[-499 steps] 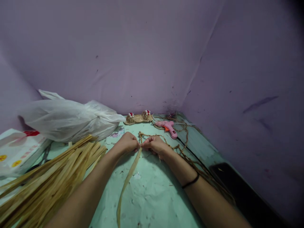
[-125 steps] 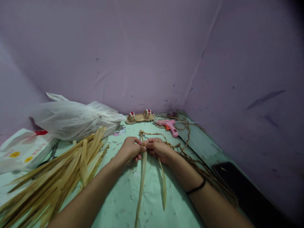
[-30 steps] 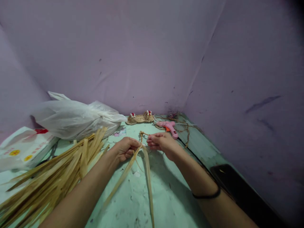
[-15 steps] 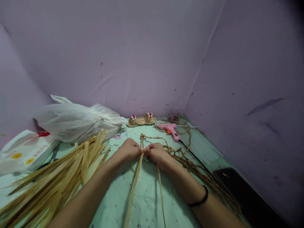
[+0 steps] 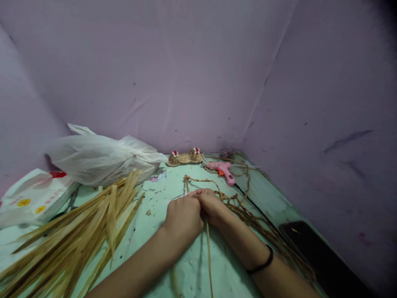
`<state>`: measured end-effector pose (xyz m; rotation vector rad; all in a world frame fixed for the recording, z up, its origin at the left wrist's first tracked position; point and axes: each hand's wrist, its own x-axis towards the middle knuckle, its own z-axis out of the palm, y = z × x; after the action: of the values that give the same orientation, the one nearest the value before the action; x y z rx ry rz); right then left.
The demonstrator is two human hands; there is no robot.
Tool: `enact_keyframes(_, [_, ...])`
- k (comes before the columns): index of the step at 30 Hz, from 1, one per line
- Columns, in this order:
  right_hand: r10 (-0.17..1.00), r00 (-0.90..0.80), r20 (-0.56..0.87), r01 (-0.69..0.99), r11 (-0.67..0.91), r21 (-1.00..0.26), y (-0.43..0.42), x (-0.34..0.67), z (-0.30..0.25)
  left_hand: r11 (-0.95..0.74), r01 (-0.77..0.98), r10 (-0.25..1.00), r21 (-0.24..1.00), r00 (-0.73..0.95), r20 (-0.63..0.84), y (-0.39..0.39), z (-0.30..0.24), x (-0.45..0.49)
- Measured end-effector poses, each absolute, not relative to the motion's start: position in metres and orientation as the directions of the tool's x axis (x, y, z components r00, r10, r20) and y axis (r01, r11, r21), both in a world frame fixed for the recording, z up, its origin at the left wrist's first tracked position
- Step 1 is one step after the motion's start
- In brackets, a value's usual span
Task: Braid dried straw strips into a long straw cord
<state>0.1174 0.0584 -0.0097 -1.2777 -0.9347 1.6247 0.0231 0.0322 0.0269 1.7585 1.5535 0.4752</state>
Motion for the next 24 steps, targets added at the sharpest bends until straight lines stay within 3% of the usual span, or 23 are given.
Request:
enact_keyframes(2, [0.922, -0.146, -0.358, -0.147, -0.378, -0.914, 0.059, 0.121, -0.005, -0.068, 0.735, 0.978, 0.674, 0.184, -0.101, 0.044, 0.036, 0.013])
enact_keyframes(4, [0.912, -0.153, -0.380, -0.120, -0.399, -0.909, 0.060, 0.125, 0.001, 0.012, 0.675, 0.993, 0.738, 0.080, -0.090, 0.057, 0.042, 0.003])
enact_keyframes(6, [0.903, -0.174, -0.393, -0.108, -0.415, -0.904, 0.060, 0.127, 0.004, 0.183, 0.524, 0.973, 0.832, 0.024, -0.229, 0.065, 0.041, -0.003])
enact_keyframes(9, [0.899, -0.219, -0.379, -0.115, -0.409, -0.905, 0.059, 0.127, 0.005, 0.402, 0.333, 0.859, 0.853, 0.187, -0.478, 0.071, 0.029, -0.004])
enact_keyframes(13, [0.909, -0.252, -0.331, -0.049, -0.354, -0.934, 0.060, 0.127, 0.002, 0.490, 0.223, 0.775, 0.842, 0.331, -0.539, 0.075, 0.012, -0.005])
enact_keyframes(19, [0.959, -0.220, -0.180, 0.227, -0.129, -0.965, 0.068, 0.132, -0.011, 0.443, 0.352, 0.795, 0.824, 0.270, -0.543, 0.073, 0.015, -0.004])
enact_keyframes(22, [0.979, -0.199, -0.049, 0.496, 0.058, -0.866, 0.068, 0.133, -0.015, 0.378, 0.482, 0.856, 0.791, 0.144, -0.496, 0.070, 0.014, 0.001])
enact_keyframes(24, [0.978, -0.206, 0.038, 0.644, 0.165, -0.747, 0.064, 0.133, -0.012, 0.264, 0.524, 0.925, 0.809, 0.100, -0.367, 0.072, 0.006, 0.003])
